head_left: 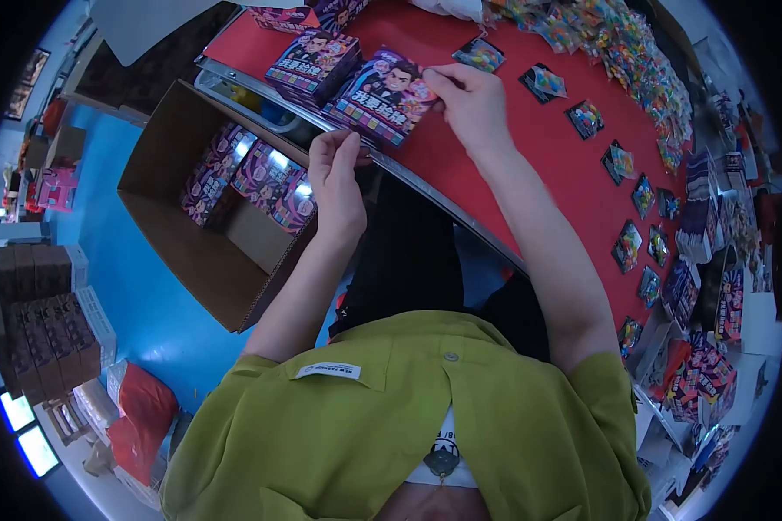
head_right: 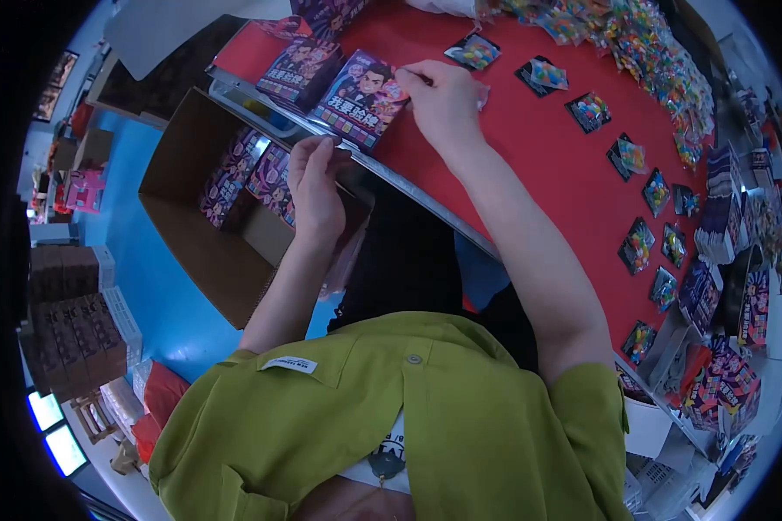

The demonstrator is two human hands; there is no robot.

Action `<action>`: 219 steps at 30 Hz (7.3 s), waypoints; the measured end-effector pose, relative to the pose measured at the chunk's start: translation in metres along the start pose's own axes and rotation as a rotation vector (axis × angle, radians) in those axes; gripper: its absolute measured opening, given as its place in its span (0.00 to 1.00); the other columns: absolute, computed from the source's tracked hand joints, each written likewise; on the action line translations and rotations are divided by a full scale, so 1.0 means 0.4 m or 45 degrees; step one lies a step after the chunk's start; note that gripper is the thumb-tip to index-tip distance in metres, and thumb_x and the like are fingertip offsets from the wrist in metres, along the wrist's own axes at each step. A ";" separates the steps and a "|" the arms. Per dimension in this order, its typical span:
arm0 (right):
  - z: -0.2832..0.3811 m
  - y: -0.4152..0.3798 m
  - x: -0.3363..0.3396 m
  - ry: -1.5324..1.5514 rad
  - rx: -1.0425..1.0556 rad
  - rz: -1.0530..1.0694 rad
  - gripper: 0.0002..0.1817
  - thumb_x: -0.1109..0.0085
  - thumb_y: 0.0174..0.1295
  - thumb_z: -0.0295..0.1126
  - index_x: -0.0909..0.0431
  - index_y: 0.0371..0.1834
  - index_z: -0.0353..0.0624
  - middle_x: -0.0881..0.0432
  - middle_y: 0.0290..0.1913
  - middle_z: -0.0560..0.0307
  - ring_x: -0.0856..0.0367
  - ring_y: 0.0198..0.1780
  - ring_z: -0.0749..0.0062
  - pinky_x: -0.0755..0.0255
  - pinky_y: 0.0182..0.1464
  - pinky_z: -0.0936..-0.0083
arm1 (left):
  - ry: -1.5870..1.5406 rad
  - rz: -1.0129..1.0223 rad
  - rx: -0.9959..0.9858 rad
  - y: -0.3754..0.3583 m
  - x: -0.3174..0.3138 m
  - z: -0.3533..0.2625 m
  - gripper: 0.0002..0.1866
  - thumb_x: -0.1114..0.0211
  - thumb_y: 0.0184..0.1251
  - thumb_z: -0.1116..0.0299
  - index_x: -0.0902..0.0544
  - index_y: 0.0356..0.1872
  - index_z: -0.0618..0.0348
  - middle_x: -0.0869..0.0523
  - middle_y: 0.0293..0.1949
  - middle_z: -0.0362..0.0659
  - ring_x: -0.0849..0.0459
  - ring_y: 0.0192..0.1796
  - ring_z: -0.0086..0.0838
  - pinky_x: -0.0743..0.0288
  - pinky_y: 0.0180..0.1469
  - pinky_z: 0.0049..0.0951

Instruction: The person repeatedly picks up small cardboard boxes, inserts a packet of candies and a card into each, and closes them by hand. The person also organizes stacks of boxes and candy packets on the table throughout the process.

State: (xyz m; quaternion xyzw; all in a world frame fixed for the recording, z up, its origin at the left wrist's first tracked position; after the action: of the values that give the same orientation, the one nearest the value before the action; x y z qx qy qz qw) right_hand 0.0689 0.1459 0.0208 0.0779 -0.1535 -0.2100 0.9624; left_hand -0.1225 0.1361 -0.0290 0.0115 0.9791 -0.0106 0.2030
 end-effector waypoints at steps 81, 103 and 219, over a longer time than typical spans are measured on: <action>0.019 -0.403 0.363 -0.874 0.463 -0.480 0.10 0.42 0.60 0.24 0.24 0.45 0.33 0.26 0.41 0.49 0.25 0.34 0.66 0.31 0.37 0.72 | -0.157 1.111 1.203 -0.313 -0.371 0.136 0.16 0.35 0.51 0.81 0.23 0.43 0.68 0.16 0.37 0.48 0.14 0.39 0.33 0.18 0.42 0.35; -0.071 -0.512 0.356 0.966 -0.343 -0.422 0.26 0.55 0.66 0.24 0.44 0.68 0.34 0.24 0.53 0.42 0.19 0.48 0.69 0.21 0.48 0.75 | 0.051 0.867 0.463 -0.271 -0.370 0.161 0.23 0.39 0.65 0.73 0.36 0.58 0.65 0.27 0.49 0.51 0.23 0.50 0.27 0.24 0.51 0.25; -0.213 0.130 0.139 -0.825 -0.443 0.395 0.25 0.34 0.54 0.33 0.27 0.53 0.30 0.18 0.38 0.49 0.18 0.34 0.71 0.26 0.37 0.75 | -0.780 0.359 0.980 -0.085 -0.215 0.082 0.18 0.39 0.62 0.75 0.28 0.53 0.61 0.19 0.46 0.43 0.18 0.50 0.32 0.23 0.54 0.37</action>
State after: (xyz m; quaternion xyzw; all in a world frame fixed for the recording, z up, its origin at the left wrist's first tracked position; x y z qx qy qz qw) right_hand 0.1646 0.1760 -0.0337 -0.1808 -0.4211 -0.0986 0.8834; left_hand -0.0315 0.0998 -0.0244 0.2137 0.7888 -0.3457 0.4611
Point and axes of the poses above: each hand's wrist, its own y-axis towards the middle knuckle, its own x-axis out of the back of the hand, z = x × y, the point moved 4 cm from there along y, towards the middle knuckle
